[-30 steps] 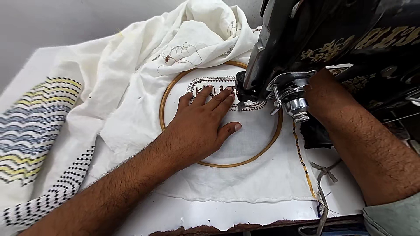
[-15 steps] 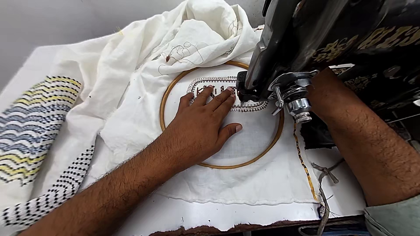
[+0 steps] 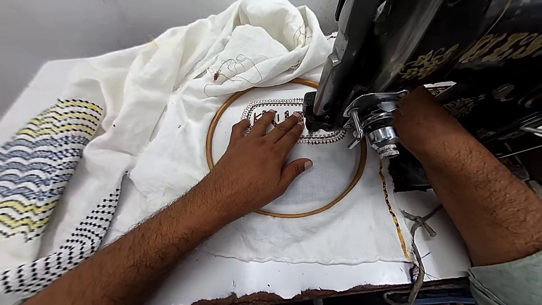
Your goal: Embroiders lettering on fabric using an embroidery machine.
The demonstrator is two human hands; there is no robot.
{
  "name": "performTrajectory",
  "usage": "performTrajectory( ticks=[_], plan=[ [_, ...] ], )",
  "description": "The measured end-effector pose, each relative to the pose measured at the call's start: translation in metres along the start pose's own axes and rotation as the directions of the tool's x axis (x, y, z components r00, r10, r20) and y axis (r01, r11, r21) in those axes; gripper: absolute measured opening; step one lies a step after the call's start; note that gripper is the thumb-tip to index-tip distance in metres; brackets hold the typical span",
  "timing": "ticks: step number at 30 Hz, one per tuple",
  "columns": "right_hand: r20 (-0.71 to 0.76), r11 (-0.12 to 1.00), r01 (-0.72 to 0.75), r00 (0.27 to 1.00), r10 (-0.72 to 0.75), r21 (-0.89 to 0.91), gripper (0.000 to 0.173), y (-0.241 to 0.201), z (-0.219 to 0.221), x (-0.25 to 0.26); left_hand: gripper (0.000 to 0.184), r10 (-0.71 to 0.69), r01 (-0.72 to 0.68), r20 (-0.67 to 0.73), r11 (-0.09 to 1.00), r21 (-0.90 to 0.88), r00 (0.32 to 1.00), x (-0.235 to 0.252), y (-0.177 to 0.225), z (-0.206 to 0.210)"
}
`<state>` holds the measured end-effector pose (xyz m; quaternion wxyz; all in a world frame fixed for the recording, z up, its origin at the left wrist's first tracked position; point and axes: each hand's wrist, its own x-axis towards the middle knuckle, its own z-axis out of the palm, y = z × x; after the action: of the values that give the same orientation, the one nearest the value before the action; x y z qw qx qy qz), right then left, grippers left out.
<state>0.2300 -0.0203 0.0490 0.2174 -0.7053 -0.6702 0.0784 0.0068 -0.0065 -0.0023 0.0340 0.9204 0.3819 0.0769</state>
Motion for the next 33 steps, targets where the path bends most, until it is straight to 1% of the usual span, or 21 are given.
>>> performTrajectory(
  ticks=[2,5,9,11,14,17,21,25,30,33],
  plan=[
    [-0.019,1.0,0.01,1.0,-0.009,0.011,0.023,0.002,0.001,0.001,0.068,0.004,-0.004,-0.004,1.0,-0.006,1.0,0.0,0.0,0.001],
    [0.041,0.997,-0.075,0.996,0.074,0.024,0.021,-0.008,-0.007,0.0,0.068,0.011,-0.011,-0.013,1.0,-0.007,1.0,0.0,0.001,0.003],
    [0.109,0.992,-0.11,0.987,0.116,-0.065,0.023,-0.015,-0.014,-0.002,0.067,0.013,-0.013,-0.012,1.0,-0.005,1.0,0.0,0.002,0.003],
    [0.099,0.99,-0.129,0.986,0.133,-0.048,0.023,-0.016,-0.014,-0.002,0.067,0.012,-0.012,-0.014,1.0,-0.005,1.0,0.0,0.002,0.003],
    [0.053,0.993,-0.114,0.992,0.114,0.002,0.024,-0.012,-0.009,-0.002,0.067,0.008,-0.009,-0.011,1.0,-0.008,1.0,0.001,0.001,0.002],
    [0.05,0.993,-0.114,0.992,0.113,0.015,0.023,-0.011,-0.008,-0.001,0.067,0.005,-0.006,-0.015,1.0,-0.019,1.0,0.001,0.0,0.002],
    [0.003,0.999,-0.04,0.999,0.04,0.022,0.022,-0.003,-0.002,0.0,0.066,0.009,-0.01,-0.027,1.0,-0.021,1.0,0.001,0.0,0.003],
    [0.065,0.992,-0.129,0.99,0.129,0.01,0.023,-0.011,-0.008,-0.001,0.067,0.005,-0.005,-0.015,1.0,-0.014,1.0,0.002,0.0,0.003],
    [0.101,0.984,-0.178,0.979,0.178,-0.012,0.023,-0.017,-0.012,-0.002,0.067,0.011,-0.011,-0.014,1.0,-0.012,1.0,0.001,0.001,0.002],
    [0.087,0.987,-0.158,0.984,0.158,-0.011,0.022,-0.015,-0.01,-0.002,0.068,0.008,-0.008,-0.011,1.0,-0.011,1.0,0.001,0.001,0.002]
  ],
)
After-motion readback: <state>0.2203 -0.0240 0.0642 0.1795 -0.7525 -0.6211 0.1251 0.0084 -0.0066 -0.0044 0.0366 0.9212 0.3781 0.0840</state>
